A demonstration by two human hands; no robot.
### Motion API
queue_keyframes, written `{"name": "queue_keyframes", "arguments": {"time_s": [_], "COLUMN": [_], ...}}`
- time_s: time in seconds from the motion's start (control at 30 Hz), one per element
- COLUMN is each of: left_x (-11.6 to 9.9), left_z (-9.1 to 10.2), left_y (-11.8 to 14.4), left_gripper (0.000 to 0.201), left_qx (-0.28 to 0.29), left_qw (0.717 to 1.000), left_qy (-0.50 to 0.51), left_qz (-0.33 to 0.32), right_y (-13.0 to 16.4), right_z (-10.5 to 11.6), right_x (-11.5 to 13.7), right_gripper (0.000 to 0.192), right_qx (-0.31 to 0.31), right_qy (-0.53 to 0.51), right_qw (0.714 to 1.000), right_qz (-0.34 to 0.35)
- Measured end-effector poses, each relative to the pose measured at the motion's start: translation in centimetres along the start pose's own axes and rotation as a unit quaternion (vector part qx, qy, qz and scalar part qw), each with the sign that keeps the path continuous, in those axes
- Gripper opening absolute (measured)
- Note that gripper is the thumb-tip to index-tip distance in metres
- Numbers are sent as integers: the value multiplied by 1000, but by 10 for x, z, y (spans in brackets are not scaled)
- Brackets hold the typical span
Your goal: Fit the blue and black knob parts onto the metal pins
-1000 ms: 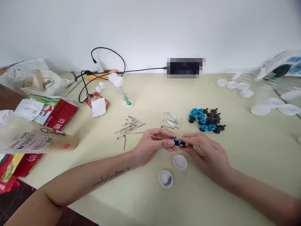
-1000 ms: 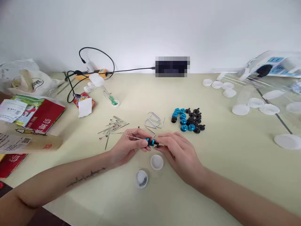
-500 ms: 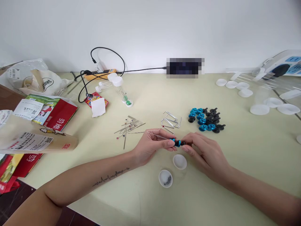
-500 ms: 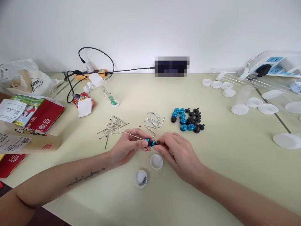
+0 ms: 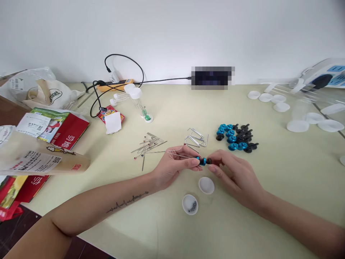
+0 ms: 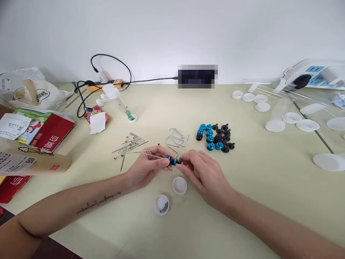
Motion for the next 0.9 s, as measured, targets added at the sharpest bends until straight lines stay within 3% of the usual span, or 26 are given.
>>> {"name": "queue_keyframes", "arguments": {"time_s": [0.17, 0.33, 0.43, 0.53, 0.6, 0.73, 0.83, 0.9], "left_x": [0, 0, -1, -1, -1, -1, -1, -2], "left_z": [1, 0, 0, 0, -1, -1, 0, 0], "left_y": [0, 1, 1, 1, 1, 1, 1, 1], "left_gripper": [18, 18, 19, 19, 19, 20, 21, 21], "left_qx": [-2, 1, -6, -7, -5, -4, -10, -14], "left_qw": [1000, 1000, 1000, 1000, 1000, 1000, 1000, 1000], "left_qy": [4, 5, 3, 1, 2, -2, -3, -3], "left_qz": [-4, -1, -2, -3, -2, -3, -4, -5], "right_y": [0, -1, -1, 0, 0, -1, -2, -2], "right_z": [5, 0, 1, 5, 6, 3, 5, 7], "right_x": [0, 1, 1, 1, 2, 3, 4, 4], "right_gripper": [18, 14, 6, 24, 28, 17, 7, 18], "right_qx": [-46, 1, -27, -65, -56, -11, -40, -67], "right_qy": [-32, -26, -11, -14, -26, -27, -14, -16], "right_qw": [998, 1000, 999, 998, 998, 999, 998, 997], "right_qz": [-2, 11, 13, 19, 21, 31, 40, 36]}}
Point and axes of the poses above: each hand's wrist, its own y-axis away from the middle knuckle, its own z-axis out of the back of the hand, x = y × z, the point moved 6 cm from there along -y, towards the middle knuckle, and after that the axes turned 10 degrees about -x, right-handed, at the moved point
